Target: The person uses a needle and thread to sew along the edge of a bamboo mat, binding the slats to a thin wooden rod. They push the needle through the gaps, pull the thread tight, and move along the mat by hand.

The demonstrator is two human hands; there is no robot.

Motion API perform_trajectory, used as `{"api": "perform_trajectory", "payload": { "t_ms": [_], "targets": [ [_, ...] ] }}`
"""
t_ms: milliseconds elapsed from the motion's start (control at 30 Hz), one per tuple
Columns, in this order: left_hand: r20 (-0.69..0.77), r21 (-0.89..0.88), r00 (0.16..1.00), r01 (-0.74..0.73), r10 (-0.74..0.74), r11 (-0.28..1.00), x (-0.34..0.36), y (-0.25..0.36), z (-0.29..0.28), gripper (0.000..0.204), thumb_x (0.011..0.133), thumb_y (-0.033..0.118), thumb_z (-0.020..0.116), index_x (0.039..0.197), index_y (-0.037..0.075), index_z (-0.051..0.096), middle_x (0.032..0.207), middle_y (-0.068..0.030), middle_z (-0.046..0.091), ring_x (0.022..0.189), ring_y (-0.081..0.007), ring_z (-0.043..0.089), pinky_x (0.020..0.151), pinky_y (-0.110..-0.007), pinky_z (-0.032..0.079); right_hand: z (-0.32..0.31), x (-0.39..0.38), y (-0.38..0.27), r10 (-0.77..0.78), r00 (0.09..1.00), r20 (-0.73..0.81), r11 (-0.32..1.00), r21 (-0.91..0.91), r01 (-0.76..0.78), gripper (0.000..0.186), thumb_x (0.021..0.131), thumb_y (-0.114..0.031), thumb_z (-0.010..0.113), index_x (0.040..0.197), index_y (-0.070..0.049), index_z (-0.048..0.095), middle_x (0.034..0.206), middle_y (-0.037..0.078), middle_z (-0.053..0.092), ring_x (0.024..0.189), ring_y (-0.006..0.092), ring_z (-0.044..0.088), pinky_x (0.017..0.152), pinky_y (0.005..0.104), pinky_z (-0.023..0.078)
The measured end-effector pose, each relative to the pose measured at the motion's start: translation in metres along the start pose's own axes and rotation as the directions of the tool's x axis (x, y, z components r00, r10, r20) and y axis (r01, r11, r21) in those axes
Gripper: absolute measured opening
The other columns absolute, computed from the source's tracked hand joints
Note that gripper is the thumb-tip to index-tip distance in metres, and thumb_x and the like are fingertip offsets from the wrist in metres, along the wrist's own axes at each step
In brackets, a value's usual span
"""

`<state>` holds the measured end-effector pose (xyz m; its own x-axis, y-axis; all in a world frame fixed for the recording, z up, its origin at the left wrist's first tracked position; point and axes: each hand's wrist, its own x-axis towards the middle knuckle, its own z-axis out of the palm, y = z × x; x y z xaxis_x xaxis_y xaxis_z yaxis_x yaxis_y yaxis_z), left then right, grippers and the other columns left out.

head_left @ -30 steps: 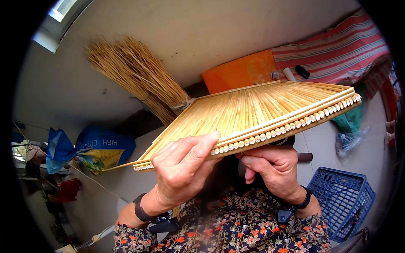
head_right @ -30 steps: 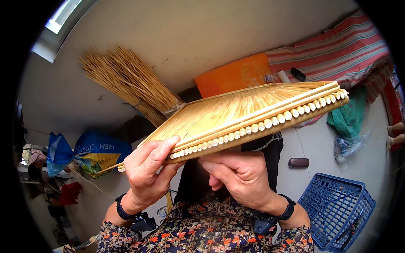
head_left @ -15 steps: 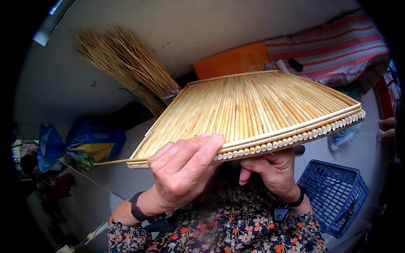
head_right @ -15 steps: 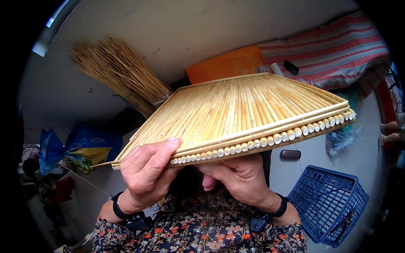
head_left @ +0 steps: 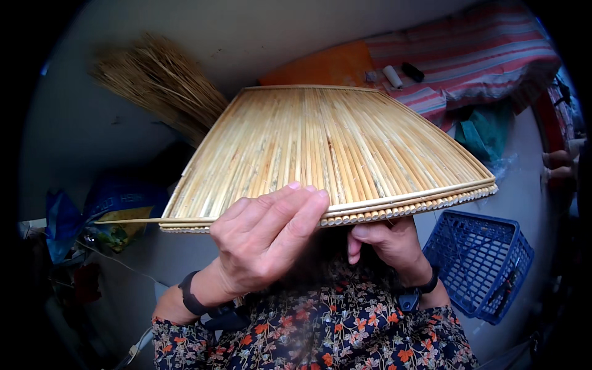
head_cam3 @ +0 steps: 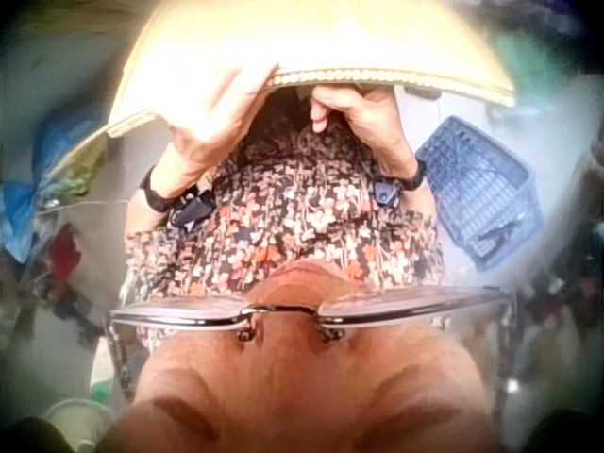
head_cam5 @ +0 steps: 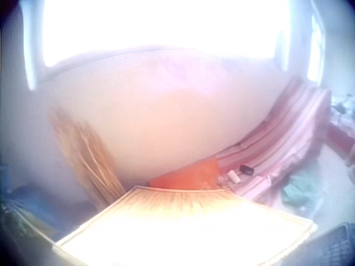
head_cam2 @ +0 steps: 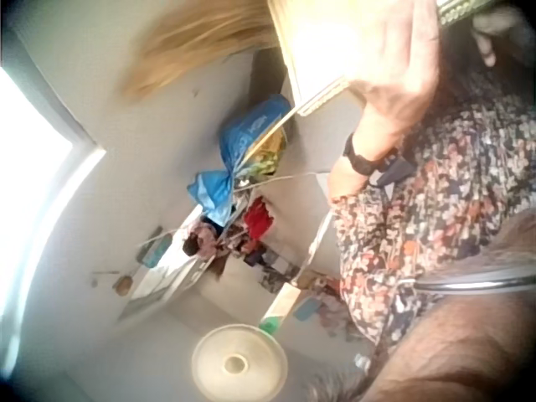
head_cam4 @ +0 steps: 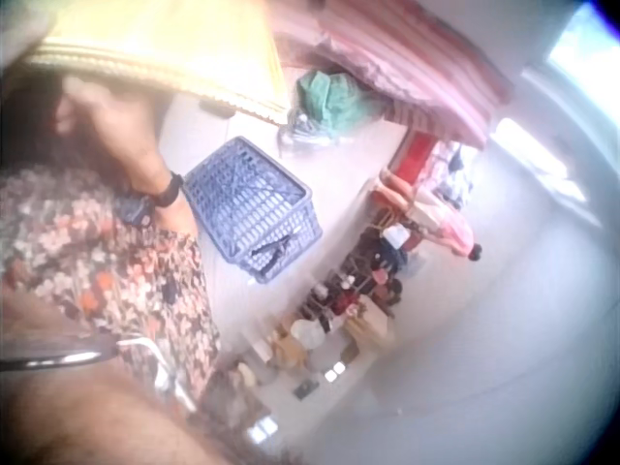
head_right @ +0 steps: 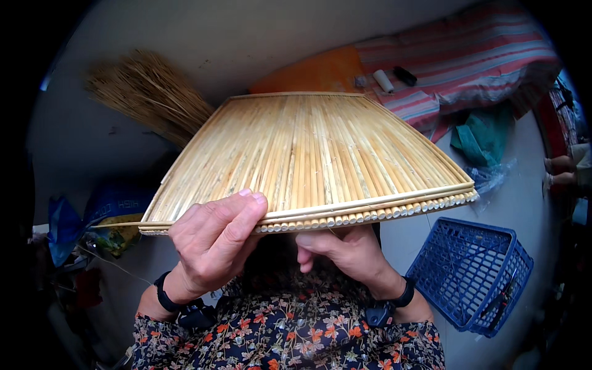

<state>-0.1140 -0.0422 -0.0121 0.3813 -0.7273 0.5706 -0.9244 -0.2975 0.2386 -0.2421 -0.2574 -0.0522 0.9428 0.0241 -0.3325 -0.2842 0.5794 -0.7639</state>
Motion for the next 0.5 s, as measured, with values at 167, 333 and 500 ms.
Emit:
{"api": "perform_trajectory", "payload": {
  "t_ms": [167,333,500],
  "targets": [
    [0.046,0.037,0.998,-0.035,0.033,0.999,-0.002,0.009,0.006,0.031,0.088,0.009,0.076,0.118,0.005,0.081,0.104,-0.0109,0.081,0.096,-0.0250,0.082,0.066,-0.029,0.058,0.000,-0.008,0.018,-0.065,0.996,-0.058,0.998,0.021,0.067,0.047,0.094,-0.019,0.077,0.128,0.008,0.060,0.074,0.014,0.065,0.059,0.0241,0.064,0.056,0.0364,0.056],
    [0.053,0.053,0.998,-0.038,0.035,0.998,-0.003,0.010,0.008,0.033,0.088,0.009,0.076,0.120,0.006,0.081,0.104,-0.0114,0.081,0.098,-0.0251,0.082,0.067,-0.030,0.058,-0.001,-0.006,0.028,-0.178,0.984,0.012,0.971,0.165,0.174,0.061,0.096,-0.034,0.081,0.134,0.007,0.057,0.074,0.008,0.060,0.057,0.0184,0.056,0.057,0.0331,0.052],
    [0.048,0.056,0.998,-0.031,0.029,0.998,-0.001,0.010,0.007,0.033,0.088,0.010,0.077,0.120,0.006,0.080,0.104,-0.0113,0.081,0.097,-0.0256,0.081,0.068,-0.030,0.058,-0.004,-0.002,0.036,-0.140,0.988,-0.061,0.976,0.157,0.148,0.022,0.105,-0.008,0.071,0.122,0.004,0.064,0.073,0.007,0.063,0.059,0.0165,0.061,0.055,0.0315,0.052]
  ]
}}
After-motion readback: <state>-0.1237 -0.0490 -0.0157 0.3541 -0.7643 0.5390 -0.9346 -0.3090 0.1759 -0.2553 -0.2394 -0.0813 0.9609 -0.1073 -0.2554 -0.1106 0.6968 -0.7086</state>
